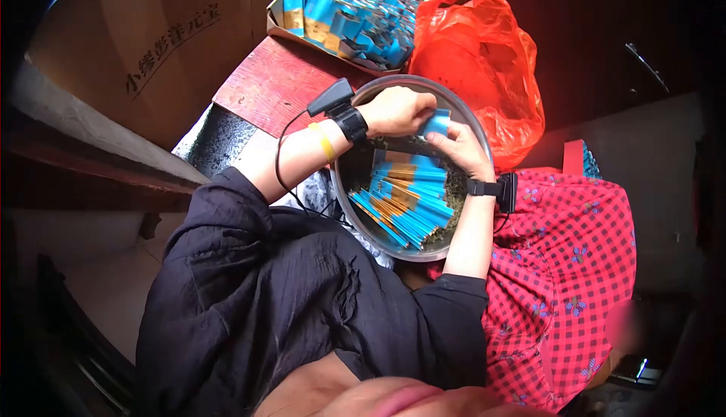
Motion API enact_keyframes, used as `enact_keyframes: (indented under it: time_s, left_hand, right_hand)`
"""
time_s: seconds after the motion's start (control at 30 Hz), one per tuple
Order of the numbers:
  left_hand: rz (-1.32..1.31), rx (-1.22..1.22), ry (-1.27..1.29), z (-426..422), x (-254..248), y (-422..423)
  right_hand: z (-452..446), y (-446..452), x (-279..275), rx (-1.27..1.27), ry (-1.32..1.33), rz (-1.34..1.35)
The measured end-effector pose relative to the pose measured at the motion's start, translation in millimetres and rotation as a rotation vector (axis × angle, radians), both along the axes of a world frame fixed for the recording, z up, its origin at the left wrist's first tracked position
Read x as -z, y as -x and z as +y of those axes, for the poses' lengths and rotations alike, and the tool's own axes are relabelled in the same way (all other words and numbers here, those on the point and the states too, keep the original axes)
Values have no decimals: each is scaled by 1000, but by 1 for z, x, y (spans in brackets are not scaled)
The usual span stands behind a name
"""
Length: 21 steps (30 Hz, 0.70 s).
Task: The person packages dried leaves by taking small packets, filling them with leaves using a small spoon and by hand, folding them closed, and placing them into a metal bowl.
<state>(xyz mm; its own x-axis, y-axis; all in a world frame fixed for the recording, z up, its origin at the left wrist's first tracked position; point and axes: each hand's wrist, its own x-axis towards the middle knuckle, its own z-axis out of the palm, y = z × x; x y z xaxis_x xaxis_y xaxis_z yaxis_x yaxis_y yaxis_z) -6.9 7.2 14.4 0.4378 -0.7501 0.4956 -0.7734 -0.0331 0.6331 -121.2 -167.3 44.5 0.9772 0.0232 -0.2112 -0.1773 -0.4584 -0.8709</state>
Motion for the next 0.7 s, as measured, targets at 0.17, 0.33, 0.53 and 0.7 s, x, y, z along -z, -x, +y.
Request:
enact_keyframes:
  time_s: [0.17, 0.33, 0.53, 0.7]
  left_hand:
    - [6, 21, 66, -6, 5, -3]
    - [68, -37, 123, -4, 0, -4]
    - [72, 10, 56, -2, -2, -3]
    - [-32, -62, 170, -5, -2, -4]
  right_hand:
    - [2, 0, 0, 19, 57, -116]
    - [10, -6, 7, 73, 12, -343]
    - [1, -7, 13, 50, 80, -180]
    - [14, -7, -2, 271, -110, -299]
